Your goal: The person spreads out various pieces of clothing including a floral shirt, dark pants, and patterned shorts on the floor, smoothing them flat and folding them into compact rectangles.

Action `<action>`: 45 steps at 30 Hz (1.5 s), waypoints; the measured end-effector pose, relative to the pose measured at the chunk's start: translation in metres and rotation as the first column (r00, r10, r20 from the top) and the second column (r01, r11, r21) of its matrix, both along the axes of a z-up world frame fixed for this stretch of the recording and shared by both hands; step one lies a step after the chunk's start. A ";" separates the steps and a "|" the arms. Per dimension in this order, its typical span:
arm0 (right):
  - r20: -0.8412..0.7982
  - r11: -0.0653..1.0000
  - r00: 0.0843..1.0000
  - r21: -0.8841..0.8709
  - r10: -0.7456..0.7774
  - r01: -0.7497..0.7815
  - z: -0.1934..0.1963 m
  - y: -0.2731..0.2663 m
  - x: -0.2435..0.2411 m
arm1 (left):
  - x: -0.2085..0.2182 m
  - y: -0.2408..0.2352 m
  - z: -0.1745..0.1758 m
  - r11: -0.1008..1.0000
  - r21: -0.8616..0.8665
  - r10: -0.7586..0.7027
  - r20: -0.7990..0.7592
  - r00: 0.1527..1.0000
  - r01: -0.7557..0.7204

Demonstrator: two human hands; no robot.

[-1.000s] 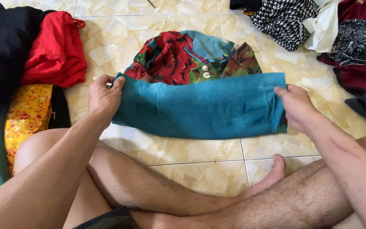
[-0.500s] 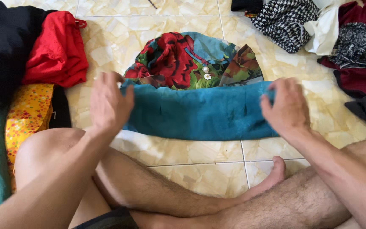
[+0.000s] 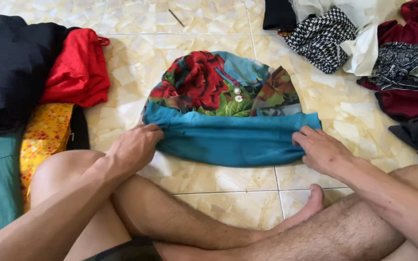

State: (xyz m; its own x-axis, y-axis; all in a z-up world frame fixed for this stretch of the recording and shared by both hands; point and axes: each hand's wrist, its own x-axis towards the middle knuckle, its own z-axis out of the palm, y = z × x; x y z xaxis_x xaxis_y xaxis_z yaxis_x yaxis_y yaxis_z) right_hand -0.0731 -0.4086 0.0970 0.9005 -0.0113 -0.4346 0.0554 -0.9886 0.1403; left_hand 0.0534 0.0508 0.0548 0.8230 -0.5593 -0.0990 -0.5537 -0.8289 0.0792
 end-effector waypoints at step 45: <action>0.041 0.299 0.461 0.810 -0.886 0.504 0.025 -0.002 0.055 | 0.090 -0.003 0.065 0.578 -0.470 0.557 -0.369 0.744 -0.667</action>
